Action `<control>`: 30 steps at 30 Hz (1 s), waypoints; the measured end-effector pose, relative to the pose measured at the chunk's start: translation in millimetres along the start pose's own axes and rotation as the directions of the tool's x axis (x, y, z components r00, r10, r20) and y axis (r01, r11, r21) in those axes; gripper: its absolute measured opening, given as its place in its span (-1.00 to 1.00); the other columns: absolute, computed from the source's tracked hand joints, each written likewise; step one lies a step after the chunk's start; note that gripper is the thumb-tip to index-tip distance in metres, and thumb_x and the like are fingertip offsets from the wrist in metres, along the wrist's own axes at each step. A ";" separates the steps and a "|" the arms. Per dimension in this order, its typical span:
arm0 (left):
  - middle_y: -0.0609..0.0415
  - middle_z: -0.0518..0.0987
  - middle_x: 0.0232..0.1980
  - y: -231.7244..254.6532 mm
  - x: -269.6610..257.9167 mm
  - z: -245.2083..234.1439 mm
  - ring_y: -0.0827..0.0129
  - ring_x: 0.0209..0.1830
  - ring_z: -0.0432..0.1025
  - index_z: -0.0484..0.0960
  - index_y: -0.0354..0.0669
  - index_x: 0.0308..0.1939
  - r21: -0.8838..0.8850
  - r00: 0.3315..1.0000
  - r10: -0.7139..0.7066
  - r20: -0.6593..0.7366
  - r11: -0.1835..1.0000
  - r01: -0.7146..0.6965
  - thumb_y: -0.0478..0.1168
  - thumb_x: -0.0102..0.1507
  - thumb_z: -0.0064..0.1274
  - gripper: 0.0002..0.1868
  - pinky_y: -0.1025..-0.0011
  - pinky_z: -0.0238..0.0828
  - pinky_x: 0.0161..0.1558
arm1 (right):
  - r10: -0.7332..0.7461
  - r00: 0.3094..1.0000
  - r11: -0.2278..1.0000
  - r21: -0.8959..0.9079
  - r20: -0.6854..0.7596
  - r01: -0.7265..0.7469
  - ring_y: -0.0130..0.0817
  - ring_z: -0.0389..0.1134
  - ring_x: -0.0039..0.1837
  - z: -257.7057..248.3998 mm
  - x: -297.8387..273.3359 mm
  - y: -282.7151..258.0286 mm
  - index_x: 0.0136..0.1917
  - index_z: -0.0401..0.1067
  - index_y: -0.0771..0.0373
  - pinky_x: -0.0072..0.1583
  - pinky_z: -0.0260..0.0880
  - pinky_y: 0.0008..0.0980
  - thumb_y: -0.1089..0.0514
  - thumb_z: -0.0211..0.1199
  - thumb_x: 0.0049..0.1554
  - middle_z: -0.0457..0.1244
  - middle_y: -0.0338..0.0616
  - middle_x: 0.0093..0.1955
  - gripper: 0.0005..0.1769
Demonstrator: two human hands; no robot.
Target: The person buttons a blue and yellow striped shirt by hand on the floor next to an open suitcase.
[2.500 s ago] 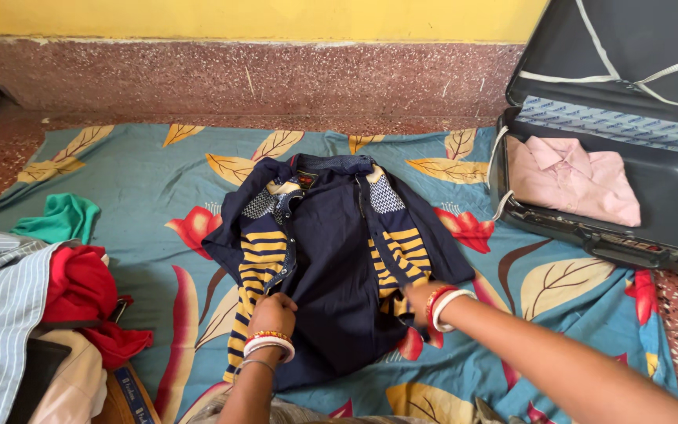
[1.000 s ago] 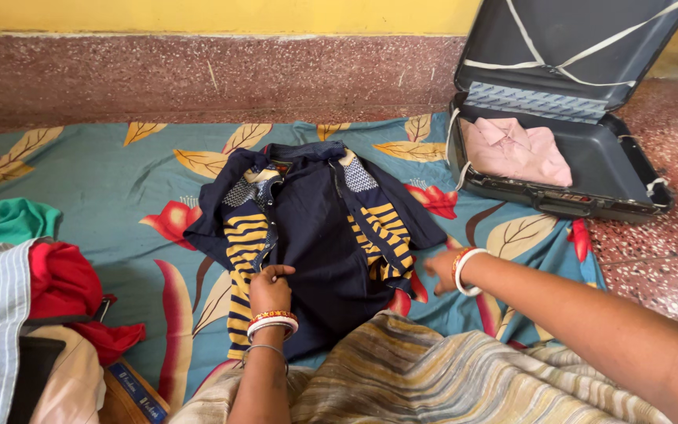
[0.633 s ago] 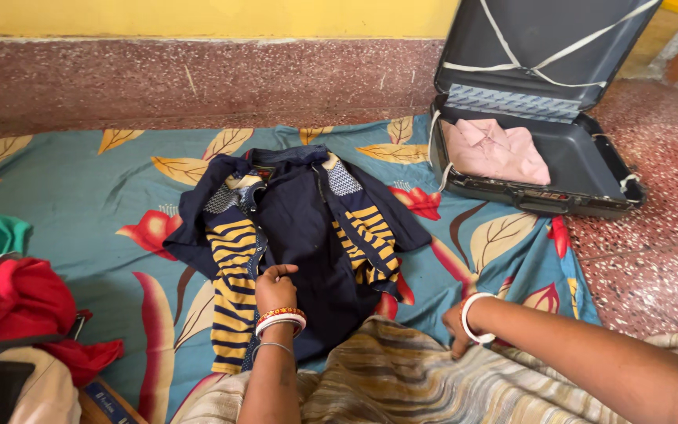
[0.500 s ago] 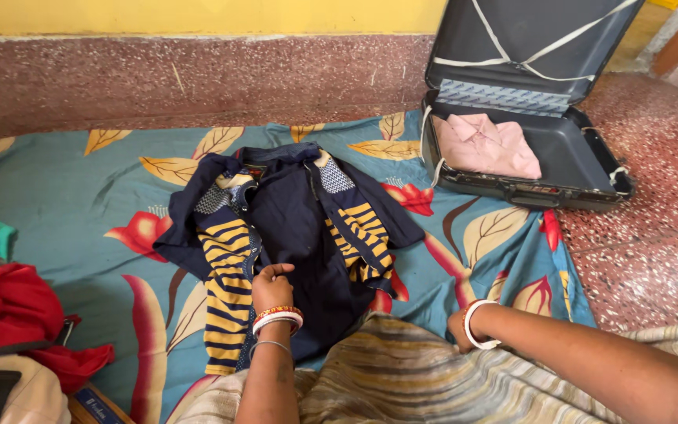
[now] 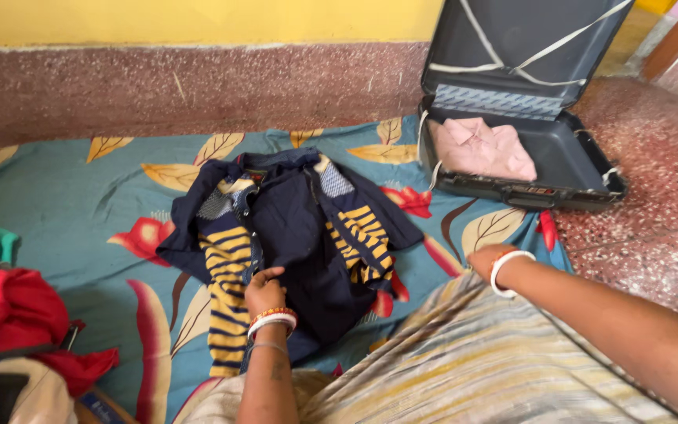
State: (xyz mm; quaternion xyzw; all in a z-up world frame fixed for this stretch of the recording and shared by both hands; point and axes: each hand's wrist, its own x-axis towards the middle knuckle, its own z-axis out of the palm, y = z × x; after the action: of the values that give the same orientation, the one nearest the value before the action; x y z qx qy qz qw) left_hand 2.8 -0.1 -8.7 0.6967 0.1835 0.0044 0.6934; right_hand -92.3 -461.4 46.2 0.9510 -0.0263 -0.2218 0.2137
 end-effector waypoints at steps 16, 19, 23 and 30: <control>0.06 0.60 -0.45 3.2 -2.4 8.8 0.53 -0.59 0.40 0.76 -0.19 -0.15 0.062 0.997 0.070 -0.018 0.996 -0.069 -0.42 0.26 -0.09 -0.72 0.50 0.29 -0.51 | -0.521 0.829 0.843 0.274 0.204 0.463 -0.07 0.37 0.28 72.1 5.7 -55.6 0.17 0.52 0.20 0.30 0.30 -0.15 -0.04 0.00 0.20 0.36 0.03 0.26 -0.57; 0.02 0.61 -0.45 6.3 -5.1 4.9 0.46 -0.61 0.33 0.77 -0.14 -0.12 0.088 0.999 -0.037 0.002 0.995 0.037 -0.44 0.26 -0.12 -0.67 0.44 0.22 -0.53 | -0.293 0.833 0.942 0.291 0.469 0.168 -0.09 0.30 0.36 58.4 -9.8 -54.4 0.31 0.43 0.21 0.36 0.23 -0.14 -0.24 0.03 0.24 0.28 0.01 0.38 -0.41; 0.04 0.60 -0.44 0.7 -3.3 0.6 0.46 -0.60 0.34 0.76 -0.14 -0.12 0.085 1.000 -0.015 -0.002 0.996 0.015 -0.41 0.27 -0.09 -0.71 0.44 0.24 -0.52 | -0.111 0.815 0.849 0.481 0.568 -0.220 -0.17 0.41 0.29 52.9 -5.3 -43.4 0.25 0.55 0.22 0.31 0.35 -0.18 -0.25 0.12 0.12 0.39 -0.09 0.30 -0.36; 0.08 0.62 -0.40 -10.5 7.6 -17.4 0.45 -0.49 0.47 0.77 -0.15 -0.14 0.091 0.997 0.068 -0.027 0.994 -0.065 -0.39 0.25 -0.04 -0.74 0.45 0.39 -0.38 | -0.043 0.965 0.909 0.410 0.257 -0.069 -0.07 0.45 0.18 74.7 59.4 -17.6 0.19 0.52 0.17 0.25 0.36 -0.11 -0.33 -0.05 0.23 0.43 0.00 0.16 -0.37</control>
State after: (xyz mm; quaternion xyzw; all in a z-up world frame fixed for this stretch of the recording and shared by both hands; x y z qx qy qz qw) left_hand 2.7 18.3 -20.0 0.7329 0.1705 0.0294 0.6580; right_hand -72.0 -483.6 -46.1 0.9369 -0.1071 -0.3327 0.0027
